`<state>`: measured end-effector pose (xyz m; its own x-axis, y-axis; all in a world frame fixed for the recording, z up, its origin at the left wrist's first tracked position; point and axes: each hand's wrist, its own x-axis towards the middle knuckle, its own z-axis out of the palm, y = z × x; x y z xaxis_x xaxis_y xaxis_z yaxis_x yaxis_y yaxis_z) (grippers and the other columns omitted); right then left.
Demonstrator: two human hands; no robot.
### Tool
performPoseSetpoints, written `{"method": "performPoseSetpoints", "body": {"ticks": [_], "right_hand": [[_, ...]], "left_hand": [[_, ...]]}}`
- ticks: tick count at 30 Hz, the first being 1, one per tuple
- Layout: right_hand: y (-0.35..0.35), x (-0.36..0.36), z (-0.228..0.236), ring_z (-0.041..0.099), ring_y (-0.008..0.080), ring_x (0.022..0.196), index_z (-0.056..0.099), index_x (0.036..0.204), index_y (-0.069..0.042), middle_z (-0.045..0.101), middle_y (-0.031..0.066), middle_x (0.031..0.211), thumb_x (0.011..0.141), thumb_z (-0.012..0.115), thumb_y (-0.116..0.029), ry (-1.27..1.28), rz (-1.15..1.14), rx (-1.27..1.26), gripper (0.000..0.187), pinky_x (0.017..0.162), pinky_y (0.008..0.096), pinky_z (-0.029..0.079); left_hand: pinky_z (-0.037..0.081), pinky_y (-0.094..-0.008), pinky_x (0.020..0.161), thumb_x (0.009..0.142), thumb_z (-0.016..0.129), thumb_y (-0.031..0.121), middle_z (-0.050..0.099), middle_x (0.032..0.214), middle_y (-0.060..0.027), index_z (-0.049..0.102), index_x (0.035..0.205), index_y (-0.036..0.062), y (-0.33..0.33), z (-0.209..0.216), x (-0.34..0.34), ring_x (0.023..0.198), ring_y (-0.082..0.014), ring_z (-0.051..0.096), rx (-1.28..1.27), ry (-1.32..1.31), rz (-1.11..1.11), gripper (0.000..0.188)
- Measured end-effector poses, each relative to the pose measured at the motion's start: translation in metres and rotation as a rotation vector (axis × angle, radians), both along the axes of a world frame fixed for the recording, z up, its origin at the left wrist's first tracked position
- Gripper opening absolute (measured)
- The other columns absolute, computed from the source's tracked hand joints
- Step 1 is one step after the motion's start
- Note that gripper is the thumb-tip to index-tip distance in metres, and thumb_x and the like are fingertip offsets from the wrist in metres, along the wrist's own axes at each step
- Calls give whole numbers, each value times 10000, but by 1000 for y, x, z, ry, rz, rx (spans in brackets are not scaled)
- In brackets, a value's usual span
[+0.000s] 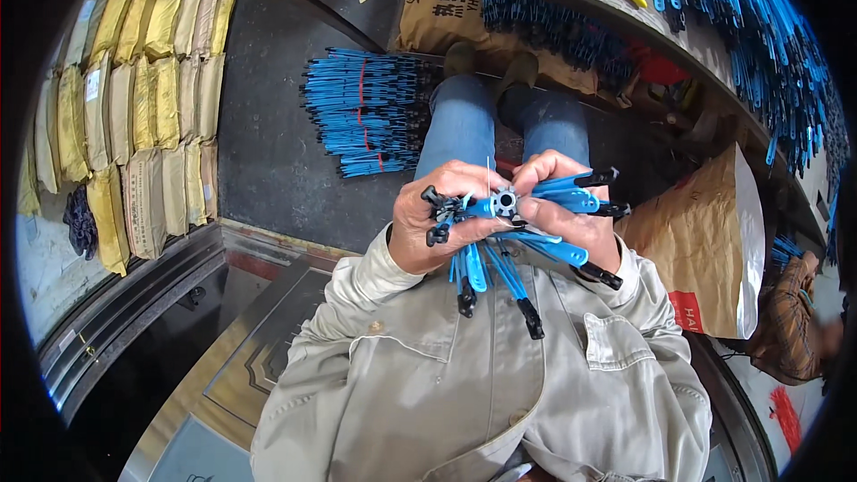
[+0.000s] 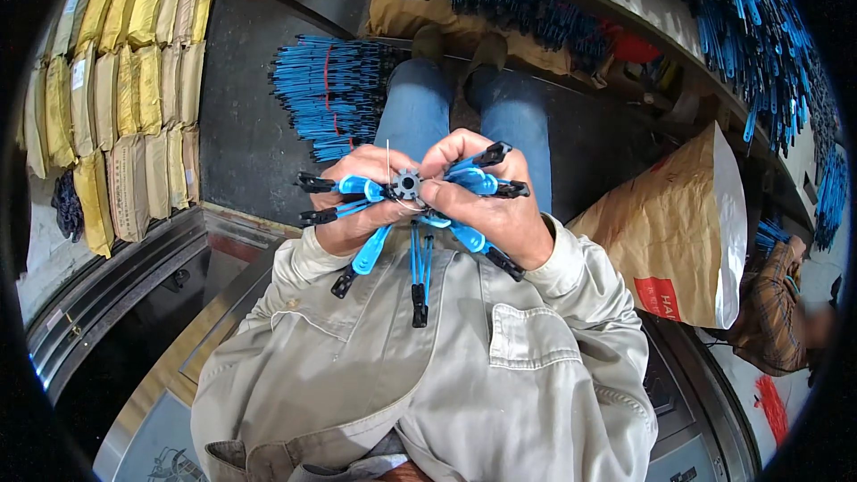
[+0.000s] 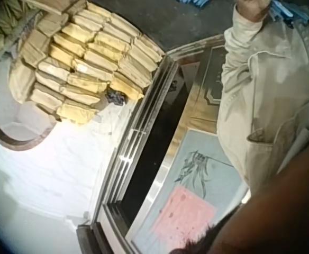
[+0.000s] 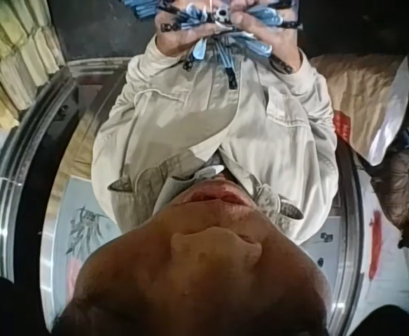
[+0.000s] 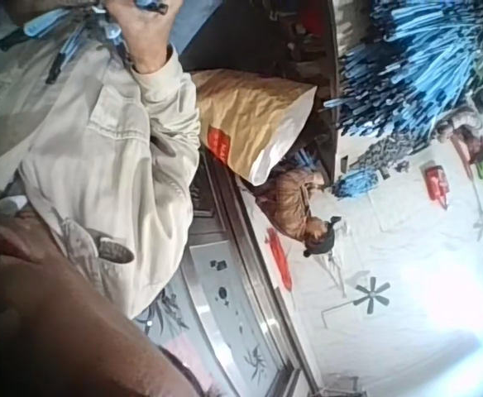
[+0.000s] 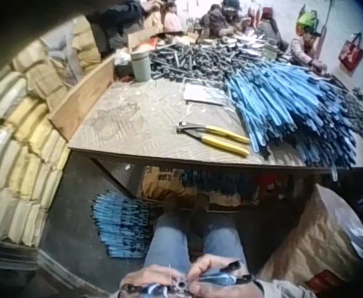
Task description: The person assembles blue plastic finned components into a central hub using pliers.
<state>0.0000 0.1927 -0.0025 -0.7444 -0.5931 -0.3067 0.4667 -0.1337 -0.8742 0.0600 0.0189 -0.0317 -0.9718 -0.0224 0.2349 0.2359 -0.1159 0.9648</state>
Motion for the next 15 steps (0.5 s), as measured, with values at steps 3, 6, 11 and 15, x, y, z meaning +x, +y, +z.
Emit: {"method": "performPoseSetpoints", "body": {"ticks": [3,6,11,15], "right_hand": [[-4,0,5,544,44,718,571,905,-10,595,1,805,768,701,-82,23,-17,13,202,645,186,443],[-6,1,6,550,44,730,581,920,-2,597,1,808,781,685,-75,49,-12,-2,189,649,188,445],[-9,-3,6,550,57,721,622,929,17,597,6,806,785,640,-28,-44,-58,38,152,640,198,443],[-6,-11,8,550,85,751,645,922,21,604,35,838,783,596,4,61,17,95,148,678,228,445]], "left_hand": [[484,-316,728,678,752,-2,623,942,-136,560,905,43,-2,1,-1,836,-216,612,-8,8,9,301],[481,-318,739,675,760,13,615,959,-138,558,913,51,-3,2,-3,847,-214,609,-7,12,16,315],[470,-317,752,674,767,30,600,980,-138,558,883,53,-14,2,-11,870,-212,597,-224,107,-51,297],[454,-322,779,684,772,70,586,1001,-143,557,862,43,-23,2,-14,897,-211,579,-131,-63,-175,281]]}}
